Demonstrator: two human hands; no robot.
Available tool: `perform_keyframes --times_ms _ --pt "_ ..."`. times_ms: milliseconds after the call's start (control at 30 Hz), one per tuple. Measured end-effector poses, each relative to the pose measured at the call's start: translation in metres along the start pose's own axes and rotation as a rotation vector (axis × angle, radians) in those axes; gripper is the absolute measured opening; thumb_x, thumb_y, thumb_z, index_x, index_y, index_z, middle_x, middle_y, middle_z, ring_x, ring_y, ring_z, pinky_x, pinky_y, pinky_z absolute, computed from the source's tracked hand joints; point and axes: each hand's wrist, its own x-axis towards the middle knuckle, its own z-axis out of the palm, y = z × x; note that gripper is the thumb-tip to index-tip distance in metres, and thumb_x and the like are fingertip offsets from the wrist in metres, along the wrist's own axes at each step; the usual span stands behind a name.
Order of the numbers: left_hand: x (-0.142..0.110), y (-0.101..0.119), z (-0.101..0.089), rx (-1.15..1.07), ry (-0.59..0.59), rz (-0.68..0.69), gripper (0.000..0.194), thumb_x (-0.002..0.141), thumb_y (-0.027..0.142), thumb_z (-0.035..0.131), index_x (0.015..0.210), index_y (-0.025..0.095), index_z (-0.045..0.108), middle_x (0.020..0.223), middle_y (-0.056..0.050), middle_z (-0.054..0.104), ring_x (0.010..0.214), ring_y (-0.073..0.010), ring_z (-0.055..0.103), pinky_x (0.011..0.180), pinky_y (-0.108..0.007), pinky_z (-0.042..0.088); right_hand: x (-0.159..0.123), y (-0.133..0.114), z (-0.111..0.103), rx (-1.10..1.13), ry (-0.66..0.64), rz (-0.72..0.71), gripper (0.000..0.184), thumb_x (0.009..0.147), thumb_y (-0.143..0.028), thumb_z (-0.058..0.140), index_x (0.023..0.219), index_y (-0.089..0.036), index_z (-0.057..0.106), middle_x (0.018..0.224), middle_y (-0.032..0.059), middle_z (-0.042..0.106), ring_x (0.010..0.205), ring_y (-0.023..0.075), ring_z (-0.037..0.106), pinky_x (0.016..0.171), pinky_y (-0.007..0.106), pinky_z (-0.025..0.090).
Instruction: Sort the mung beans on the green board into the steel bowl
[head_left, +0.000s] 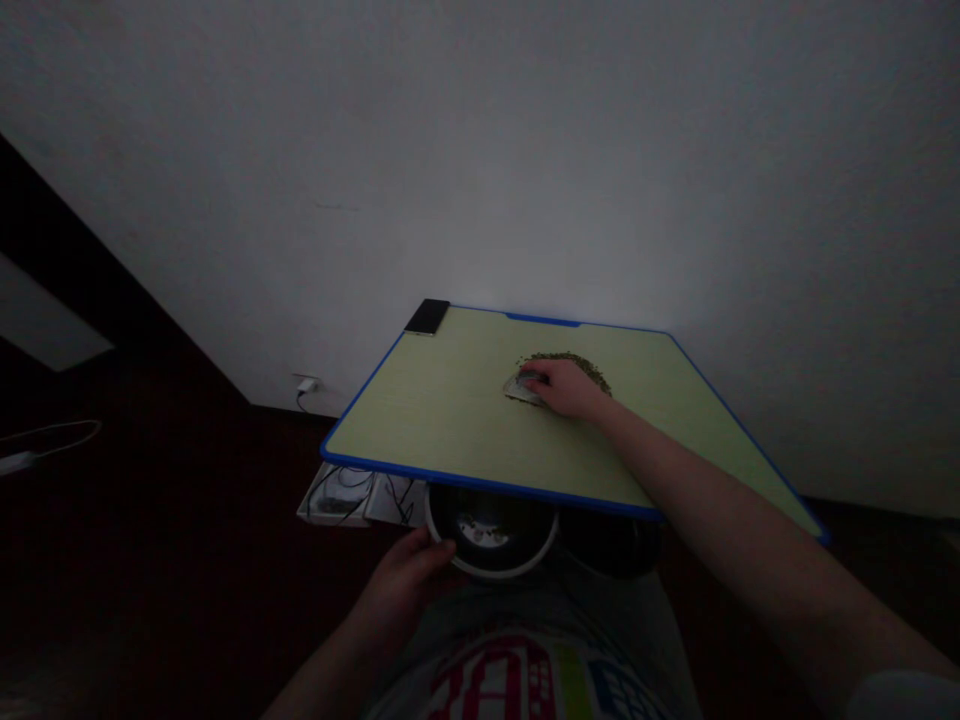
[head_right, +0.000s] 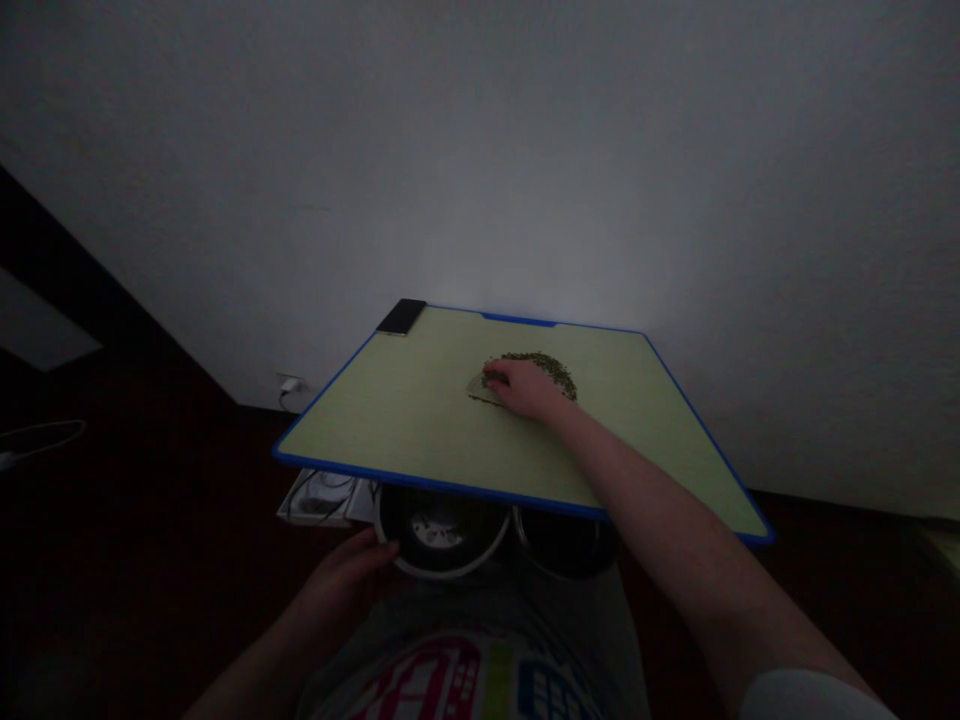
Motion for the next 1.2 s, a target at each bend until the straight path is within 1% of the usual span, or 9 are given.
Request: perform_keyframes --times_ms 167,333,433,500,700,833,967,1067,1200 --pt "0.001 -0.001 -0.001 0.008 0.017 0.01 0.026 0.072 0.019 0.068 0.097 0.013 0.069 0.099 -0.014 0.075 0.092 -0.0289 0.069 0.08 -0.04 0.053 -0.003 -0.005 -0.002 0.019 -0.022 -0.04 0.033 0.085 -0.028 0.053 0.115 -0.02 0.063 0.103 0.0061 0.069 0.091 0.0179 0.061 0.082 0.029 0.044" --pt "0.001 0.0 0.002 -0.012 0.013 -0.011 0.023 0.072 0.019 0.068 0.094 0.013 0.069 0.097 -0.013 0.076 0.09 -0.0284 0.07 0.08 -0.039 0.053 -0.008 -0.011 -0.004 0.032 -0.046 -0.013 0.034 0.084 -0.028 0.054 0.115 -0.021 0.064 0.095 0.0054 0.07 0.082 0.0169 0.061 0.076 0.027 0.043" --pt "0.0 0.002 0.003 0.004 -0.01 0.009 0.025 0.072 0.018 0.067 0.096 0.012 0.069 0.098 -0.014 0.076 0.09 -0.0282 0.07 0.08 -0.039 0.053 -0.011 -0.016 -0.005 0.052 -0.061 -0.025 0.034 0.084 -0.027 0.053 0.115 -0.02 0.064 0.088 0.005 0.069 0.076 0.0153 0.059 0.071 0.026 0.041" --pt "-0.001 0.003 0.004 0.022 -0.003 0.017 0.026 0.072 0.018 0.067 0.098 0.012 0.069 0.1 -0.013 0.075 0.092 -0.0283 0.069 0.079 -0.038 0.053 -0.013 -0.018 -0.006 0.067 -0.067 -0.03 0.034 0.084 -0.027 0.053 0.115 -0.019 0.064 0.084 0.0044 0.068 0.071 0.0141 0.058 0.068 0.025 0.04" --pt "-0.004 0.004 0.006 0.013 0.0 0.002 0.028 0.071 0.019 0.069 0.097 0.013 0.07 0.099 -0.013 0.075 0.094 -0.029 0.069 0.082 -0.039 0.052 -0.016 -0.028 -0.005 0.102 -0.085 -0.041 0.032 0.083 -0.025 0.054 0.112 -0.019 0.065 0.076 0.0027 0.065 0.065 0.0122 0.054 0.066 0.024 0.038" --pt "-0.004 0.004 0.006 0.005 0.014 0.002 0.028 0.07 0.019 0.069 0.097 0.013 0.069 0.1 -0.013 0.075 0.091 -0.0287 0.07 0.081 -0.039 0.052 -0.017 -0.032 -0.005 0.099 -0.088 -0.049 0.032 0.084 -0.026 0.054 0.112 -0.019 0.065 0.074 0.0024 0.064 0.064 0.0122 0.053 0.064 0.024 0.037" --pt "-0.004 0.005 0.007 0.021 0.019 0.006 0.024 0.07 0.019 0.069 0.093 0.013 0.069 0.096 -0.013 0.076 0.091 -0.0291 0.07 0.079 -0.039 0.053 -0.018 -0.034 -0.006 0.076 -0.086 -0.015 0.031 0.083 -0.026 0.055 0.11 -0.018 0.066 0.074 0.0027 0.065 0.063 0.0121 0.053 0.062 0.024 0.037" --pt "-0.005 0.005 0.008 0.012 0.035 0.011 0.023 0.069 0.019 0.069 0.092 0.013 0.069 0.095 -0.013 0.076 0.09 -0.0289 0.07 0.082 -0.04 0.052 -0.017 -0.036 -0.007 0.043 -0.068 0.003 0.032 0.083 -0.026 0.053 0.111 -0.019 0.065 0.077 0.0035 0.067 0.065 0.013 0.055 0.064 0.024 0.038" --pt "-0.005 0.005 0.007 0.001 0.018 0.007 0.024 0.069 0.019 0.07 0.093 0.014 0.07 0.097 -0.013 0.076 0.091 -0.0287 0.07 0.085 -0.04 0.051 -0.009 -0.038 -0.006 0.016 -0.076 -0.004 0.033 0.084 -0.028 0.053 0.113 -0.02 0.064 0.08 0.0042 0.068 0.069 0.0144 0.058 0.067 0.025 0.04"
